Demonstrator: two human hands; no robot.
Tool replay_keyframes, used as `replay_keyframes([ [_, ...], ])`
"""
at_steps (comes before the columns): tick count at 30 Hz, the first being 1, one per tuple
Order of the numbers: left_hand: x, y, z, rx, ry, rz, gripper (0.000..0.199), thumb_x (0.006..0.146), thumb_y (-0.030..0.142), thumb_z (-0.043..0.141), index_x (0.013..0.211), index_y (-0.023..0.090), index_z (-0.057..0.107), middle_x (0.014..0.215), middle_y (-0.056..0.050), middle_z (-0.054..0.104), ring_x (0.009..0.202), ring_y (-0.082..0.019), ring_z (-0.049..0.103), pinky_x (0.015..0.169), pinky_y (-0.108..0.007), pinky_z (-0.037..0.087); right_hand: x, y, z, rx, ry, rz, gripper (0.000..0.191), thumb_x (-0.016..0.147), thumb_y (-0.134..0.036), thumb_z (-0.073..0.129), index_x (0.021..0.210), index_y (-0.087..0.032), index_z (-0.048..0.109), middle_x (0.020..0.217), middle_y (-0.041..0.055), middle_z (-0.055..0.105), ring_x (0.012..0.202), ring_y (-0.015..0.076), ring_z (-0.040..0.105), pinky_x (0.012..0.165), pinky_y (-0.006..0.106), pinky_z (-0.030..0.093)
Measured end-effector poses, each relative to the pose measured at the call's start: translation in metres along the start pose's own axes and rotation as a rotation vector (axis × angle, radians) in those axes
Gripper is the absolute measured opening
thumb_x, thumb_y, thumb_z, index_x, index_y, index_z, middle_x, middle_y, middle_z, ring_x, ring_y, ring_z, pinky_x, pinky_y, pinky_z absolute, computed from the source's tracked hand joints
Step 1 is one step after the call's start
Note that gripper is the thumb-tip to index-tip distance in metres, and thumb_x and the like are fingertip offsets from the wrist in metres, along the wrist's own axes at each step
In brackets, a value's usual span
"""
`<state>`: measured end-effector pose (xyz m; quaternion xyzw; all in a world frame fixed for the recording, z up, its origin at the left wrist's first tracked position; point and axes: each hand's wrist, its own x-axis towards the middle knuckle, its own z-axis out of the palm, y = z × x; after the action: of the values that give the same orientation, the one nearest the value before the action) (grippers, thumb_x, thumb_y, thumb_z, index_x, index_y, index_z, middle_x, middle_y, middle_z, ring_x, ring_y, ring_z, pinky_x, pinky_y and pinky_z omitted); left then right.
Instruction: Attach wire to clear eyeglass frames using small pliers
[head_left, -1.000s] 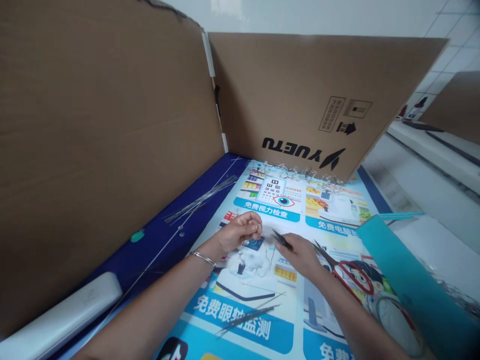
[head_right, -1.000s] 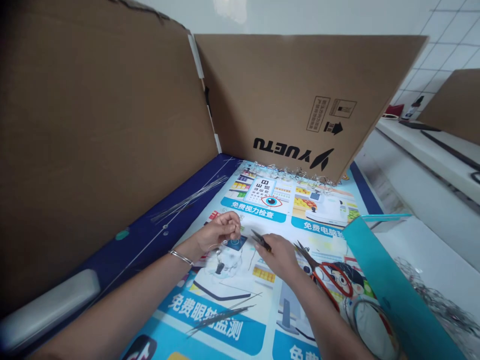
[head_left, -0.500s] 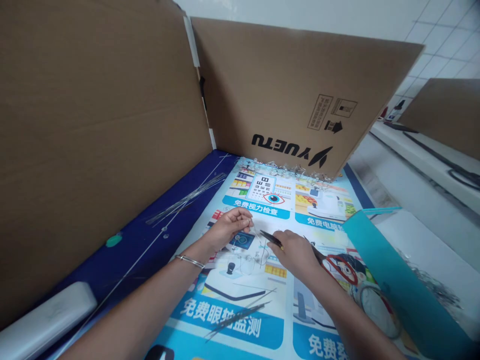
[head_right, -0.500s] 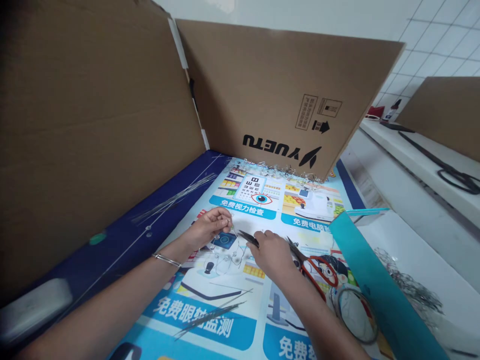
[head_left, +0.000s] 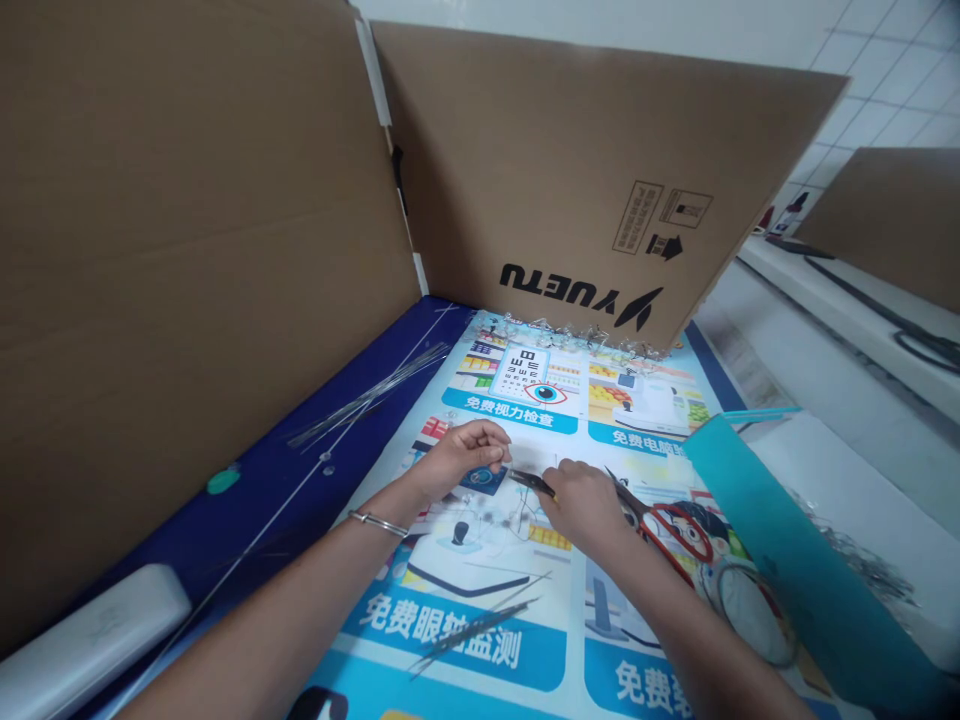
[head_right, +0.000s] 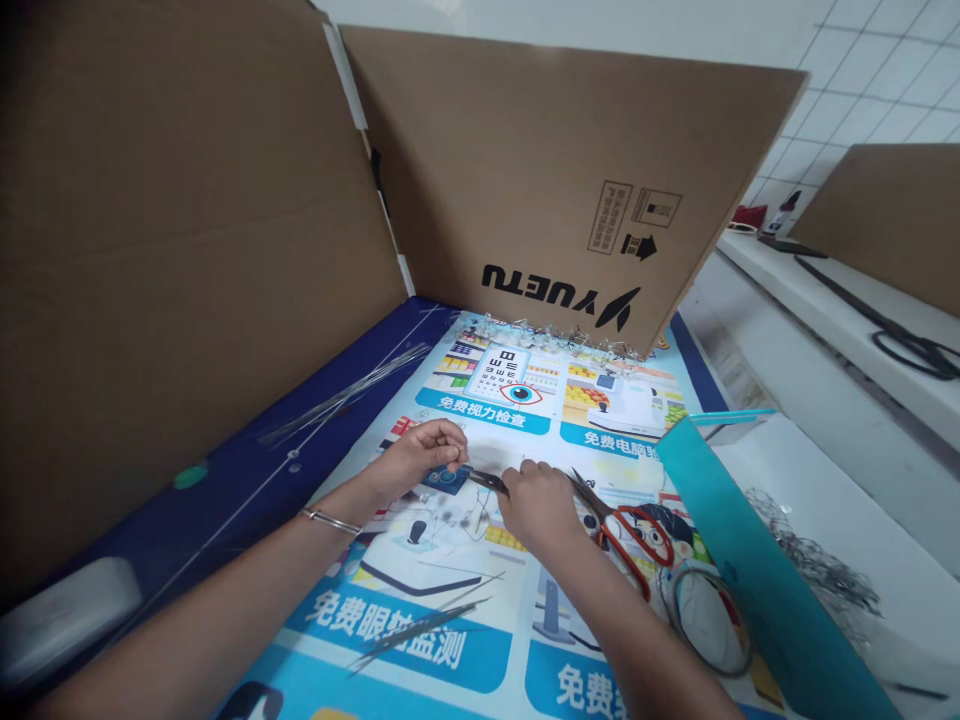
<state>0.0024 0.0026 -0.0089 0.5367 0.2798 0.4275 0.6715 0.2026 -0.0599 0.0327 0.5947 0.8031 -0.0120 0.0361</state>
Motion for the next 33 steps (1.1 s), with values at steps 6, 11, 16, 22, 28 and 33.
replay_keyframes([
  [6,0.0,-0.001,-0.001,0.044,0.019,-0.001,0.021,0.071,0.025,0.064,0.087,0.014,0.057,0.075,-0.003,0.062,0.058,-0.008,0.054,0.06,-0.023,0.042,0.002,0.0,0.006,0.01,0.015,-0.003,0.026,0.085,-0.038,0.041,0.088,-0.019,0.058,0.085,0.0081,0.059,0.082,0.0207,0.054,0.067,0.029,0.036],
  [11,-0.001,0.0,-0.001,0.077,0.007,-0.016,0.019,0.073,0.024,0.063,0.088,0.014,0.057,0.076,-0.004,0.063,0.059,-0.008,0.054,0.062,-0.023,0.042,0.002,0.0,0.008,0.01,0.026,-0.012,0.027,0.085,-0.04,0.04,0.087,-0.019,0.057,0.084,0.0078,0.059,0.08,0.0204,0.054,0.066,0.029,0.035],
  [16,-0.002,0.002,0.001,0.078,-0.016,-0.012,0.018,0.074,0.024,0.061,0.088,0.014,0.057,0.076,-0.003,0.062,0.06,-0.008,0.053,0.062,-0.023,0.042,0.001,-0.001,0.008,0.013,0.003,-0.007,0.03,0.086,-0.042,0.036,0.087,-0.019,0.056,0.084,0.0075,0.059,0.08,0.0202,0.054,0.065,0.028,0.035],
  [22,-0.002,0.002,0.002,0.081,-0.022,-0.023,0.019,0.074,0.025,0.062,0.089,0.014,0.057,0.075,-0.004,0.062,0.06,-0.009,0.054,0.062,-0.024,0.042,0.002,-0.002,0.009,0.021,-0.039,-0.001,0.034,0.086,-0.046,0.035,0.087,-0.018,0.056,0.085,0.0078,0.06,0.08,0.0199,0.055,0.064,0.028,0.036],
  [28,-0.001,0.001,0.001,0.107,-0.035,-0.025,0.018,0.075,0.024,0.061,0.089,0.014,0.057,0.075,-0.004,0.062,0.06,-0.009,0.054,0.063,-0.024,0.042,0.002,0.0,0.012,0.042,-0.041,-0.008,0.035,0.086,-0.047,0.034,0.087,-0.019,0.055,0.084,0.007,0.061,0.079,0.02,0.056,0.064,0.028,0.035],
  [33,-0.002,0.002,0.002,0.113,-0.042,-0.026,0.019,0.075,0.025,0.06,0.089,0.014,0.056,0.075,-0.004,0.063,0.06,-0.009,0.054,0.062,-0.025,0.042,0.002,0.0,0.013,0.044,-0.054,-0.011,0.036,0.086,-0.048,0.033,0.087,-0.019,0.055,0.084,0.0069,0.061,0.079,0.0201,0.056,0.064,0.028,0.035],
])
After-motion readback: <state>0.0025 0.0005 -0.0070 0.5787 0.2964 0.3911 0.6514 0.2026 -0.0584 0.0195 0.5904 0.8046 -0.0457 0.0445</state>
